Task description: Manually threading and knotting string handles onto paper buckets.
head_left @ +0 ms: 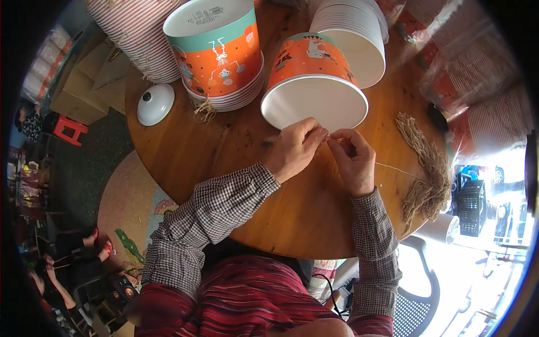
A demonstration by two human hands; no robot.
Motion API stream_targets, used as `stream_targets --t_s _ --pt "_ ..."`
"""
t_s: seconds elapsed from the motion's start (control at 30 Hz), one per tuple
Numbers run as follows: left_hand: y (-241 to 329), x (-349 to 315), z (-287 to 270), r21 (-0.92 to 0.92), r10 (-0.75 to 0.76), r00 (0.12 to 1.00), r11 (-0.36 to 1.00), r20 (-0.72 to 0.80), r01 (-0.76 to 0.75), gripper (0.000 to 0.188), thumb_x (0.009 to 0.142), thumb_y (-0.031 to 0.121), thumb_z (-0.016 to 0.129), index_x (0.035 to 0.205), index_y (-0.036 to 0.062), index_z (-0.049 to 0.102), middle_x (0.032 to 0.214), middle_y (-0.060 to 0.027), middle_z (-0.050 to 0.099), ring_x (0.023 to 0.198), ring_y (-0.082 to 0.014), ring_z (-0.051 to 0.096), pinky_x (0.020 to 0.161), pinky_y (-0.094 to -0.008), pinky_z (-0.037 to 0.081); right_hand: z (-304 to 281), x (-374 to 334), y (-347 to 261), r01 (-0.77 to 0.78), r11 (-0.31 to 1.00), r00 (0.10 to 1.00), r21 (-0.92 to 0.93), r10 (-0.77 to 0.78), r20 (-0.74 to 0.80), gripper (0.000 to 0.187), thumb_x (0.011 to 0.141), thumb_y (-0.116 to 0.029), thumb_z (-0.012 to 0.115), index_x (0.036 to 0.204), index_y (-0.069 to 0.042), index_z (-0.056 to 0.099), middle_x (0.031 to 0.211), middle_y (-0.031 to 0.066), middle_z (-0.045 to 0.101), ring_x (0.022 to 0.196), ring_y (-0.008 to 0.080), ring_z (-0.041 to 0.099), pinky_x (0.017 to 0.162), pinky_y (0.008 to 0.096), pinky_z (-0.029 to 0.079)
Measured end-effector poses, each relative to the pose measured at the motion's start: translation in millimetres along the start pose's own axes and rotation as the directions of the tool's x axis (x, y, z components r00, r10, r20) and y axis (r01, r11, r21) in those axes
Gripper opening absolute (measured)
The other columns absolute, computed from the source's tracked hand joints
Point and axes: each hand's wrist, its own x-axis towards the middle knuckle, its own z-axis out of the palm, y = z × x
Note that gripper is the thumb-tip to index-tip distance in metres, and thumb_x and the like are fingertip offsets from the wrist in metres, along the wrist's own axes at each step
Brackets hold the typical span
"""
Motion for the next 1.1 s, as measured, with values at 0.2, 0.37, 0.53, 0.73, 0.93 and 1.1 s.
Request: stream_targets --t_s 0.2,0.37,0.53,0.73,0.93,1.1 --pt "-3 1 -1 0.047 0.042 0.999 0.998 -0.005 -0.042 0.008 0.093 0.005 0.052 0.091 -0.0019 0.056 0.077 -0.0027 0.057 0.069 -0.0091 0.054 0.063 -0.0235 0.046 0 1 -1 -0.006 1.0 1.0 0.011 0.006 -0.011 0.01 0.083 -0.002 0.066 0.091 -0.001 0.06 0.067 -0.004 0.051 0.057 0.0018 0.04 0.052 0.0186 0.037" --pt "4 -1 0 -0.076 -0.003 1.0 0.997 0.027 0.005 0.005 0.092 0.002 0.053 0.092 -0.0028 0.055 0.081 -0.0039 0.058 0.07 -0.0083 0.056 0.064 -0.0226 0.048 1 1 2 0.017 0.999 0.999 0.029 -0.015 -0.035 0.011 0.083 -0.001 0.066 0.094 -0.001 0.062 0.067 -0.003 0.053 0.056 0.0012 0.042 0.051 0.0188 0.037" --pt "4 0 1 -0.085 -0.007 1.0 0.996 0.015 0.008 0.01 0.093 0.007 0.053 0.09 -0.0024 0.055 0.077 -0.0047 0.058 0.067 -0.0087 0.056 0.062 -0.0229 0.048 -3 -1 8 0.004 1.0 0.999 -0.021 -0.005 -0.05 0.01 0.083 -0.001 0.066 0.093 0.0 0.066 0.069 -0.002 0.057 0.057 0.001 0.045 0.05 0.0191 0.038" --pt "15 1 -3 -0.227 -0.142 0.989 0.962 0.045 0.149 0.026 0.097 0.02 0.05 0.085 -0.0022 0.056 0.07 -0.0045 0.056 0.059 -0.0076 0.053 0.053 -0.0229 0.044 -5 -2 6 0.021 0.999 0.997 0.027 -0.019 -0.072 0.009 0.084 -0.001 0.066 0.092 0.001 0.066 0.075 0.0024 0.063 0.065 0.0038 0.055 0.058 0.0202 0.045" --pt "9 -1 1 -0.143 -0.128 0.988 0.98 0.088 0.14 0.027 0.096 0.02 0.05 0.081 -0.0015 0.056 0.062 -0.0019 0.052 0.053 -0.0076 0.05 0.047 -0.0245 0.041 -3 -2 4 0.025 0.999 0.999 0.039 -0.024 -0.035 0.009 0.083 0.0 0.065 0.092 0.001 0.066 0.083 0.0074 0.068 0.076 0.0091 0.063 0.067 0.0224 0.05" --pt "7 -1 1 -0.126 -0.091 0.995 0.987 0.037 0.095 0.02 0.095 0.014 0.052 0.083 -0.0012 0.055 0.064 -0.0018 0.052 0.054 -0.008 0.05 0.049 -0.0247 0.042 0 0 7 0.084 0.994 0.996 0.068 -0.081 -0.047 0.013 0.082 -0.001 0.066 0.095 0.0 0.066 0.073 0.003 0.062 0.065 0.0067 0.057 0.06 0.0213 0.046"
